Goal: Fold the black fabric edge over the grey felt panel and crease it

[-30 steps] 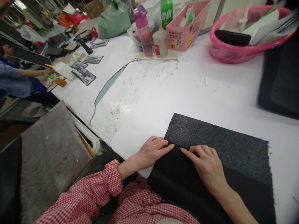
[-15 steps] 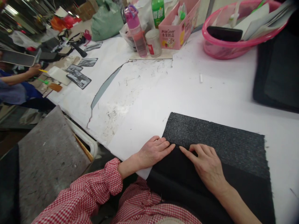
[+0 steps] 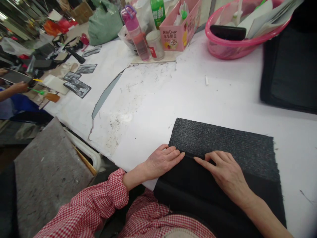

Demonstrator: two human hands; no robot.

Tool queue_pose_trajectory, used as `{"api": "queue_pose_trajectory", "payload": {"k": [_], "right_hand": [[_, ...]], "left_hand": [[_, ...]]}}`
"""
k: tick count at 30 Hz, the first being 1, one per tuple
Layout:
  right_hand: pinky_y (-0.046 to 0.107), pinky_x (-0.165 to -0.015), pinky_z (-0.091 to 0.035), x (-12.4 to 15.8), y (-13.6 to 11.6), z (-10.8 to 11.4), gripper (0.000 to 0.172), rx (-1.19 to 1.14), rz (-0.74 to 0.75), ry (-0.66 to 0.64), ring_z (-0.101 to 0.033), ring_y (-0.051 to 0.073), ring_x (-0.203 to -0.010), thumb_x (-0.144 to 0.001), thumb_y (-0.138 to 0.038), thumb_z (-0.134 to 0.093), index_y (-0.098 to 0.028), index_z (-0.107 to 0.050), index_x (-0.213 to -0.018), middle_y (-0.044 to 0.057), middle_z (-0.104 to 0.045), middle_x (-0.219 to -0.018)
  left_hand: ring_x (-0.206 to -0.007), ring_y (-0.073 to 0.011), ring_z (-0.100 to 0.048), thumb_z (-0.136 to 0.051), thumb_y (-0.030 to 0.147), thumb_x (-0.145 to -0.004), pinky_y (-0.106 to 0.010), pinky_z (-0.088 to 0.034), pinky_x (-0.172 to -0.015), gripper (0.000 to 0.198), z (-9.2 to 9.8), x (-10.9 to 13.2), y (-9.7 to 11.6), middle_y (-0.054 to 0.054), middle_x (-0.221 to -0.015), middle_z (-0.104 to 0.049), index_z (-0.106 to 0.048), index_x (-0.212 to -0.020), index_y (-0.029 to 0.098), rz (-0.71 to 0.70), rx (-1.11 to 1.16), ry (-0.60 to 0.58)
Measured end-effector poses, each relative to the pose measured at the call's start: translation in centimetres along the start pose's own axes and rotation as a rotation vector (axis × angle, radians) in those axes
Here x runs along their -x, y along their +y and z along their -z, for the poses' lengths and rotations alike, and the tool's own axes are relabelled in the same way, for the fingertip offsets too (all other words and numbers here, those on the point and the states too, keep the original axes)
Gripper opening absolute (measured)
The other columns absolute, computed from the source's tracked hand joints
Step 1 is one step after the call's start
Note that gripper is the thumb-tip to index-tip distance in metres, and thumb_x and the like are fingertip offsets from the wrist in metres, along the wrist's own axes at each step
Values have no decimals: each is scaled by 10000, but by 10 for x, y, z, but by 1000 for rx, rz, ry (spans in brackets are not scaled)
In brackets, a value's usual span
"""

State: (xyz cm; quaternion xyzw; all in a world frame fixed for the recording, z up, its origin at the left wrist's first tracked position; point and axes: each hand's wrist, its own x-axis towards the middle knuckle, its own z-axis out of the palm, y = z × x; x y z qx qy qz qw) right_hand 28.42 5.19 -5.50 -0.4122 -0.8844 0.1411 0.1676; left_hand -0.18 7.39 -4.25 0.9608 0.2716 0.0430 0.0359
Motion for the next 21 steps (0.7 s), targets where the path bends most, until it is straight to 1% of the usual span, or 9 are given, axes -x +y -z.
{"api": "queue_pose_trajectory", "payload": {"k": [5, 9, 14, 17, 21], "right_hand": [[372, -834, -386, 3, -3, -3, 396, 21, -31, 5, -496, 204, -912, -941, -132, -527, -297, -581, -1297, 39, -557, -976], [377, -842, -383, 3, -7, -4, 391, 36, -32, 19, -496, 211, -924, -953, -128, -496, -274, -575, -1307, 49, -555, -978], [383, -844, -379, 1, -9, -3, 376, 53, -25, 26, -495, 217, -922, -948, -127, -506, -248, -582, -1296, 55, -552, -969], [386, -865, -373, 4, -4, 1, 386, 47, -26, 12, -498, 215, -933, -930, -126, -544, -260, -584, -1291, 47, -556, -970], [380, -865, -380, 15, 8, 7, 380, 22, -19, -13, -500, 208, -938, -943, -154, -538, -287, -575, -1297, 41, -564, -973]], "left_hand": [[-1142, -226, -505, -408, 140, -1010, -394, -421, -931, 396, 5, -2, 1, -108, -1177, -580, -434, -1405, 146, -2, -18, -53], [-1122, -232, -505, -403, 140, -1011, -396, -424, -918, 419, 6, -6, 2, -111, -1170, -577, -405, -1430, 149, -23, -47, -88], [-1192, -216, -466, -388, 104, -1016, -381, -387, -971, 386, 5, -12, 4, -107, -1208, -573, -426, -1400, 97, -90, -70, -50], [-1149, -212, -491, -386, 109, -1018, -384, -395, -947, 387, 7, -17, 5, -109, -1199, -574, -413, -1403, 81, -113, -57, -87], [-1076, -212, -518, -396, 119, -1017, -374, -412, -899, 409, 11, -24, 4, -105, -1161, -580, -386, -1426, 97, -127, -40, -138]]}}
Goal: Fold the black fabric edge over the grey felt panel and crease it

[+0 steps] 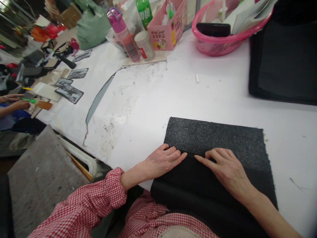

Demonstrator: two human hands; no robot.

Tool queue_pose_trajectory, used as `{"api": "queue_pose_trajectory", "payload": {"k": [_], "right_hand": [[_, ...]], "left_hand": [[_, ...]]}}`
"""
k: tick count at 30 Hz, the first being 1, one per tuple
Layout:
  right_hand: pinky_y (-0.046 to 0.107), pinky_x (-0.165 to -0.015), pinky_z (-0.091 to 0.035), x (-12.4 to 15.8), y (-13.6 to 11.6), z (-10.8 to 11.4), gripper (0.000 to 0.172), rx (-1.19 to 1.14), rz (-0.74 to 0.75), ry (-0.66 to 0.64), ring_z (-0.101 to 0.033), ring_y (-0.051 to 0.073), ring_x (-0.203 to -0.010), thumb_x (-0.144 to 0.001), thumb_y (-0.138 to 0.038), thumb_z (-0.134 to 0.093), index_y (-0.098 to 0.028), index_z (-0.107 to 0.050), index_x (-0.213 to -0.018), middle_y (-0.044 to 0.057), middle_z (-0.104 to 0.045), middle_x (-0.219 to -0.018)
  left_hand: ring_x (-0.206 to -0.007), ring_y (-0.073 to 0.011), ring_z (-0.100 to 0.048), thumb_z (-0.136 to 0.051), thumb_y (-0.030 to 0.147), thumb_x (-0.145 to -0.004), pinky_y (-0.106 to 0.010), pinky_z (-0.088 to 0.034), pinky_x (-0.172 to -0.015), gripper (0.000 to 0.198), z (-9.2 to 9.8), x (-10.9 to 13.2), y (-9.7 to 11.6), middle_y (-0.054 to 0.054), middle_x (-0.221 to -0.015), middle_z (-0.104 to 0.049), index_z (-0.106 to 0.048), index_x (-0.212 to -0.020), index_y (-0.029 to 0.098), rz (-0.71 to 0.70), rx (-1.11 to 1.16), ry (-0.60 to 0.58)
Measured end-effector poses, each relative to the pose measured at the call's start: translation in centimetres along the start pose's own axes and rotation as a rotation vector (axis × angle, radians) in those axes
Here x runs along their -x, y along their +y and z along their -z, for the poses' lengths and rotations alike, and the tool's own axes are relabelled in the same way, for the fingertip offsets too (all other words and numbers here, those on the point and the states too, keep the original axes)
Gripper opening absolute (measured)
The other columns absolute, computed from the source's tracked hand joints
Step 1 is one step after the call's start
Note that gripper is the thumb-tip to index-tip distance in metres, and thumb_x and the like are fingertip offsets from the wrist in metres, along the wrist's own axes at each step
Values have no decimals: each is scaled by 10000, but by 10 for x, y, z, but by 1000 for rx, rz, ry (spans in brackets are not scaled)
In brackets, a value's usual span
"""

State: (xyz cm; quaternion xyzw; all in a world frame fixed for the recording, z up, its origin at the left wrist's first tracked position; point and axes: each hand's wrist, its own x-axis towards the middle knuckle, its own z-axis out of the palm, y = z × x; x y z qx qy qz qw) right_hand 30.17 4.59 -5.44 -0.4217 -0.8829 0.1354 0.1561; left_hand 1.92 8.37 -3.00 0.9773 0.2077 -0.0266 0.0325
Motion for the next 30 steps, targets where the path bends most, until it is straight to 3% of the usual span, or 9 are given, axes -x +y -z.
{"api": "queue_pose_trajectory", "payload": {"k": [4, 10, 19, 25, 30], "right_hand": [[381, -854, -385, 9, 8, 2, 360, -11, -13, 10, -502, 202, -921, -965, -168, -503, -308, -582, -1287, 39, -567, -961], [389, -845, -385, 12, 5, 2, 366, -7, -24, 11, -495, 216, -929, -959, -159, -503, -287, -580, -1294, 51, -556, -970], [389, -846, -366, 16, 6, 4, 342, -32, -32, 31, -484, 221, -933, -982, -170, -466, -274, -578, -1287, 52, -544, -968], [378, -837, -368, 31, 16, 13, 344, -61, -66, 27, -487, 210, -933, -991, -157, -443, -307, -589, -1265, 44, -547, -968], [376, -823, -369, 39, 18, 15, 368, -48, -82, 30, -484, 208, -920, -991, -140, -423, -315, -587, -1269, 44, -541, -972]], "left_hand": [[-994, -204, -535, -403, 126, -1019, -366, -421, -852, 426, 1, -5, -2, -89, -1109, -586, -364, -1443, 124, -20, 22, -14], [-1124, -219, -499, -388, 119, -1025, -372, -406, -908, 365, 2, -13, 1, -114, -1156, -577, -415, -1387, 78, -46, 39, -1], [-983, -215, -516, -353, 134, -1035, -375, -404, -813, 417, 9, -27, 6, -91, -1100, -573, -336, -1450, 98, -80, 21, -98], [-1084, -221, -486, -320, 103, -1037, -373, -390, -859, 396, 6, -33, 9, -106, -1147, -560, -350, -1430, 59, -100, 47, -83], [-990, -212, -507, -347, 121, -1030, -375, -396, -818, 437, 7, -38, 11, -100, -1121, -563, -308, -1464, 89, -108, 26, -111]]}}
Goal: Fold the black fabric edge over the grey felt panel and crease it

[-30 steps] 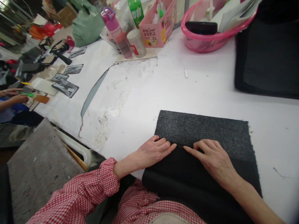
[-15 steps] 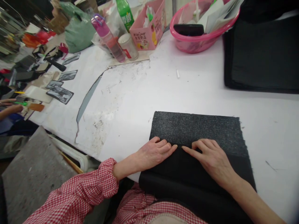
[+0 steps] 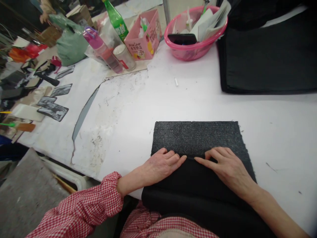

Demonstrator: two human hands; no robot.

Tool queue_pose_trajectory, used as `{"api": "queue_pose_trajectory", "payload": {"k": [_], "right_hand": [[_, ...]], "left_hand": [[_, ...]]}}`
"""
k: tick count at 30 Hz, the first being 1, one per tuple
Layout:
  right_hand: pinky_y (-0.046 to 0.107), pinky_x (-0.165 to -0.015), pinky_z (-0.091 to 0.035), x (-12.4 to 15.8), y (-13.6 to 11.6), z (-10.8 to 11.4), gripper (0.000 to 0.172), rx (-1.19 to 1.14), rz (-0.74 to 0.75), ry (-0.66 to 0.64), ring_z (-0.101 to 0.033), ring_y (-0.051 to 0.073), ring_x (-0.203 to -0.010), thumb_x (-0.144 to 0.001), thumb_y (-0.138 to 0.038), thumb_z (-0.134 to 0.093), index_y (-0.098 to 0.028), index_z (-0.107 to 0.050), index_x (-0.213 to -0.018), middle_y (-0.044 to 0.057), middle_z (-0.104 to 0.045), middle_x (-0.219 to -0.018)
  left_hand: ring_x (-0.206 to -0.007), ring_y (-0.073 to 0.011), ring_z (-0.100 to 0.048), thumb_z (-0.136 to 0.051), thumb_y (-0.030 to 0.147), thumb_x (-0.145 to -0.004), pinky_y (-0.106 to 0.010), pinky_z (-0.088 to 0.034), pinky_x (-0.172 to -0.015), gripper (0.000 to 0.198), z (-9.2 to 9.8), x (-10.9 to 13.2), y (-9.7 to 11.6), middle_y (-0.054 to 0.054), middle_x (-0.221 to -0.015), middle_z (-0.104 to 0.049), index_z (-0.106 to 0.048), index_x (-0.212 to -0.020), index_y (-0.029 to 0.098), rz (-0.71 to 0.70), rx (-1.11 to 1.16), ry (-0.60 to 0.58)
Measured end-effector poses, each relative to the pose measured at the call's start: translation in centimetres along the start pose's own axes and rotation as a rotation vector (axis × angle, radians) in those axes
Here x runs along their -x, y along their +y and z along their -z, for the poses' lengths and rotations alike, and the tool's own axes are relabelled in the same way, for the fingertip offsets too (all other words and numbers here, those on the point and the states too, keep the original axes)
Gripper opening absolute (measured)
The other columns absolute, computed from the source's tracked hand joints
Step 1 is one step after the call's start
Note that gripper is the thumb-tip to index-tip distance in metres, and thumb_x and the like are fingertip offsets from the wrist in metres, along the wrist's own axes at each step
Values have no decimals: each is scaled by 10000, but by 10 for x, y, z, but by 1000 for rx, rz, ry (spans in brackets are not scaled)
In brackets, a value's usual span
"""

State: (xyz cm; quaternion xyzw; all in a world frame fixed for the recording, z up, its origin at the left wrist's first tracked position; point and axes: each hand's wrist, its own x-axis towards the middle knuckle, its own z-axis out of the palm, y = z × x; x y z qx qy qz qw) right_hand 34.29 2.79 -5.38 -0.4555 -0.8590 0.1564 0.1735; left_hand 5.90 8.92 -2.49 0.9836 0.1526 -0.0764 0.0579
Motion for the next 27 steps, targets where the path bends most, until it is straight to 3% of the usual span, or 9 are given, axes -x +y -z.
{"api": "queue_pose_trajectory", "payload": {"k": [4, 10, 18, 27], "right_hand": [[375, -821, -372, 1, -2, -2, 345, 12, -11, 33, -484, 215, -931, -996, -159, -417, -297, -596, -1257, 51, -537, -973], [372, -807, -370, 2, -3, -3, 327, 23, -16, 46, -478, 215, -914, -997, -178, -427, -289, -599, -1252, 52, -537, -959], [366, -807, -364, 13, 7, 4, 335, -10, -39, 81, -478, 196, -899, -988, -141, -446, -306, -616, -1225, 38, -540, -945], [364, -806, -370, 24, 13, 9, 330, 5, -54, 89, -486, 201, -909, -990, -149, -443, -305, -621, -1220, 46, -549, -960]], "left_hand": [[-936, -203, -510, -351, 131, -1032, -366, -395, -773, 441, 2, -5, 0, -85, -1074, -565, -300, -1469, 100, -9, -7, -15], [-1054, -207, -495, -317, 115, -1041, -364, -402, -827, 410, 5, -12, 3, -106, -1138, -552, -312, -1444, 40, -52, -4, -12], [-935, -206, -509, -354, 118, -1022, -367, -411, -769, 451, 8, -23, 6, -89, -1065, -558, -285, -1464, 64, -75, -38, -34], [-959, -205, -525, -364, 121, -1023, -357, -419, -807, 428, 12, -34, 8, -95, -1068, -561, -315, -1442, 50, -107, 2, -17]]}}
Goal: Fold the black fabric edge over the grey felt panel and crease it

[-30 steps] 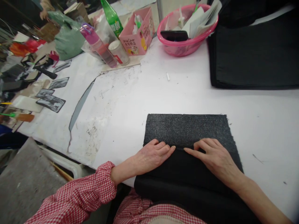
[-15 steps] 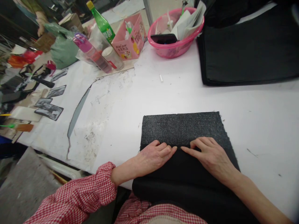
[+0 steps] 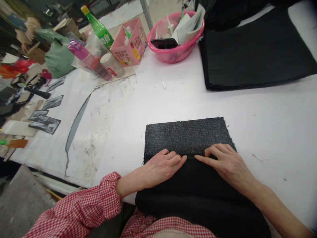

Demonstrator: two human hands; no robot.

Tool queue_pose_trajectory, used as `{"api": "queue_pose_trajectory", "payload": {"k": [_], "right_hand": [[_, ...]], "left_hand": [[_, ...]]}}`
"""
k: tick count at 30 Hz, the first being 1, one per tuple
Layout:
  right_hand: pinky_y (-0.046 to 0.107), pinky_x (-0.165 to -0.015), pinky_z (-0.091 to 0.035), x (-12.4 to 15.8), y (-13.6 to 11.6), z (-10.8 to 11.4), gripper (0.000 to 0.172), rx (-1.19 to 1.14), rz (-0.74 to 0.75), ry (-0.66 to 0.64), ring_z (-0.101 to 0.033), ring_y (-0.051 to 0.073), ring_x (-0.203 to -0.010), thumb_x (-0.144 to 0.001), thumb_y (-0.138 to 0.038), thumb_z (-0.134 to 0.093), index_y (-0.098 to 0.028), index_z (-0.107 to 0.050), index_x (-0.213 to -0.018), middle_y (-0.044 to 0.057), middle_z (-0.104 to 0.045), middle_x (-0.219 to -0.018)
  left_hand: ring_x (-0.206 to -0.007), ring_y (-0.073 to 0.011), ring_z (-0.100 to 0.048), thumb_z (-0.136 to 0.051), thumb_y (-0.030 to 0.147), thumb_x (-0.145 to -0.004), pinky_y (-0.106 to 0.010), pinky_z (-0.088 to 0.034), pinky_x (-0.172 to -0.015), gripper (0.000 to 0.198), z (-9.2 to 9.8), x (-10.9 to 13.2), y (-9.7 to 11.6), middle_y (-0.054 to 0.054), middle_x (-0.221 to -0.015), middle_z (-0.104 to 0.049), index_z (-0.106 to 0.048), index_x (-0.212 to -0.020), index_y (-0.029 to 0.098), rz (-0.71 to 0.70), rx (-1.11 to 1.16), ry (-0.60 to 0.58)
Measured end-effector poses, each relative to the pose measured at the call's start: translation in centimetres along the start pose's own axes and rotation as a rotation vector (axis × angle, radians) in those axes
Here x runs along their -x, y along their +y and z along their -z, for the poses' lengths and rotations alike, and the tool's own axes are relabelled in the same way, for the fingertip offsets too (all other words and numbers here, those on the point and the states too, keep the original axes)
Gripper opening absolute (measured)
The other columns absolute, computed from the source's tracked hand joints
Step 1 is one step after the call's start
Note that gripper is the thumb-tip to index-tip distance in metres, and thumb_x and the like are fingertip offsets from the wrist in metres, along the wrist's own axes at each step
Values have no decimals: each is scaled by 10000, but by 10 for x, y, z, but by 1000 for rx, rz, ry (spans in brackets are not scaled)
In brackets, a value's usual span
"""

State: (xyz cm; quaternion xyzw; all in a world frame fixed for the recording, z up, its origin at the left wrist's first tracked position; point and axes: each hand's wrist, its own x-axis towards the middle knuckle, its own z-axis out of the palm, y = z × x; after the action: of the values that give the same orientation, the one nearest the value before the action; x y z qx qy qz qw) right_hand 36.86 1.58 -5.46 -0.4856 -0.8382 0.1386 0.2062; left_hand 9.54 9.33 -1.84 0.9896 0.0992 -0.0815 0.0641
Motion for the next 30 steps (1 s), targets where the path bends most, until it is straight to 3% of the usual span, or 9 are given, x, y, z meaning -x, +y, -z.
{"api": "queue_pose_trajectory", "payload": {"k": [6, 12, 23, 30], "right_hand": [[359, -790, -370, 0, -4, -1, 342, 29, -17, 22, -499, 206, -898, -978, -134, -451, -300, -626, -1221, 50, -565, -951], [359, -805, -374, 7, 3, 3, 330, 23, -26, 26, -498, 207, -905, -975, -149, -473, -309, -628, -1218, 50, -566, -957], [358, -828, -375, 17, 13, 12, 362, 41, -24, -6, -484, 200, -915, -979, -134, -455, -330, -608, -1242, 42, -547, -973], [355, -836, -377, 16, 11, 13, 372, 50, -19, 14, -493, 197, -911, -965, -112, -468, -320, -614, -1235, 41, -556, -968]], "left_hand": [[-890, -202, -510, -350, 122, -1025, -358, -410, -737, 451, 3, -7, 2, -74, -1013, -559, -278, -1465, 56, -7, -27, -36], [-992, -211, -501, -313, 110, -1034, -352, -404, -813, 417, 3, -13, 4, -105, -1109, -555, -298, -1446, 45, -23, -8, -32], [-878, -193, -506, -381, 129, -1019, -343, -415, -741, 433, 8, -25, 4, -63, -992, -540, -305, -1440, 70, -35, -23, -50], [-961, -207, -509, -388, 132, -1018, -345, -406, -792, 423, 9, -32, 9, -89, -1055, -545, -316, -1430, 67, -30, -10, -47]]}}
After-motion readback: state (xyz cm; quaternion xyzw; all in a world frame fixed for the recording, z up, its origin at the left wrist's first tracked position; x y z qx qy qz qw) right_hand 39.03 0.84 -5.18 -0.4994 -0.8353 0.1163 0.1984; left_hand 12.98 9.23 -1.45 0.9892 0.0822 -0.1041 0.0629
